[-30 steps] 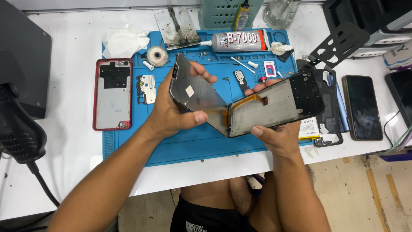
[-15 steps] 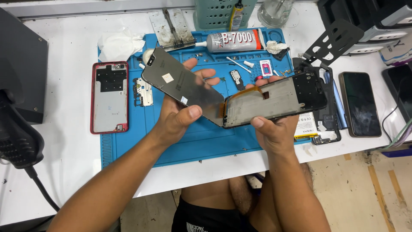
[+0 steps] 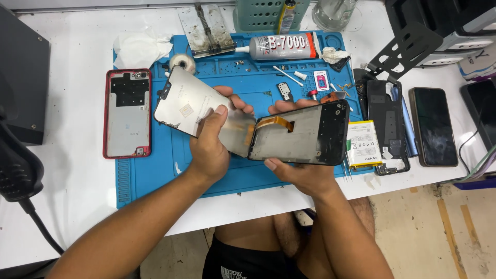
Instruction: Disassembling a mobile phone by carefully prying the screen away from the chassis using a specialized tool.
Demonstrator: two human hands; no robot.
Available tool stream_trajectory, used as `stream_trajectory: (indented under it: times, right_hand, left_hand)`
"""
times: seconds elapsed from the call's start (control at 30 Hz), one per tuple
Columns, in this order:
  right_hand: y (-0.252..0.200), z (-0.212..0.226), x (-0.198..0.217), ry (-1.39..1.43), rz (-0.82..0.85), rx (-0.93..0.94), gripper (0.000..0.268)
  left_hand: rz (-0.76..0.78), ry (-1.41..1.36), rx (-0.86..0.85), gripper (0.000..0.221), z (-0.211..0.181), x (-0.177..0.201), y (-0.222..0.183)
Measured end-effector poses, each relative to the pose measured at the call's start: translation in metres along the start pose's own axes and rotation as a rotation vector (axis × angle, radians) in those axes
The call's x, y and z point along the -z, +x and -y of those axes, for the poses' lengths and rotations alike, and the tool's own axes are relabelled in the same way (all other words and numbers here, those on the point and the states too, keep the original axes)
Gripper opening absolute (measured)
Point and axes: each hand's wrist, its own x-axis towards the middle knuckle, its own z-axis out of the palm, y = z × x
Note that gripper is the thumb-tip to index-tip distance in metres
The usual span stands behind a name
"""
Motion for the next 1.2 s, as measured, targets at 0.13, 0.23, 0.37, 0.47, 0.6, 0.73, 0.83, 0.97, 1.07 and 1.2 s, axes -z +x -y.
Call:
stream_trajectory:
  times: [0.13, 0.23, 0.37, 0.47, 0.6, 0.73, 0.83, 0.97, 1.07, 1.2]
  right_hand:
    - [0.003, 0.001, 0.001, -0.048, 0.027, 0.009, 0.08]
    - [0.003, 0.002, -0.001, -0.004, 0.033, -0.016, 0.077]
    - [0.0, 0.002, -0.001, -0.005, 0.046, -0.046, 0.078]
    - [0.0, 0.004, 0.0, 0.015, 0.053, -0.066, 0.077]
    - [0.001, 0.006, 0.002, -0.035, 0.071, -0.06, 0.077]
    - [0.0, 0.008, 0.005, -0.062, 0.082, -0.047, 0.078]
    - [0.0, 0.01, 0.006, -0.066, 0.091, -0.061, 0.077]
    - [-0.003, 0.009, 0.007, 0.028, 0.099, -0.056, 0.077]
    - [-0.003, 0.007, 0.009, 0.048, 0.102, -0.055, 0.079]
    - [-0.001, 0.007, 0.011, 0.008, 0.124, -0.007, 0.077]
  left_hand:
    - [0.015, 0.033, -0.006, 0.027, -0.002, -0.002, 0.0]
    - [0.002, 0.016, 0.003, 0.027, -0.002, -0.002, 0.0]
    - [-0.021, -0.018, 0.048, 0.028, -0.004, 0.001, 0.003]
    - [-0.009, -0.014, 0.074, 0.03, -0.008, 0.0, 0.002]
    - [0.016, -0.043, 0.103, 0.031, -0.008, 0.004, 0.005]
    - [0.002, -0.058, 0.128, 0.033, -0.016, 0.001, 0.008]
    - [0.005, -0.141, 0.162, 0.033, -0.019, -0.001, 0.011]
    - [-0.038, -0.146, 0.249, 0.039, -0.023, 0.001, 0.014]
    - [-0.024, -0.168, 0.308, 0.04, -0.025, 0.003, 0.017]
    - [0.057, -0.195, 0.335, 0.042, -0.03, 0.002, 0.018]
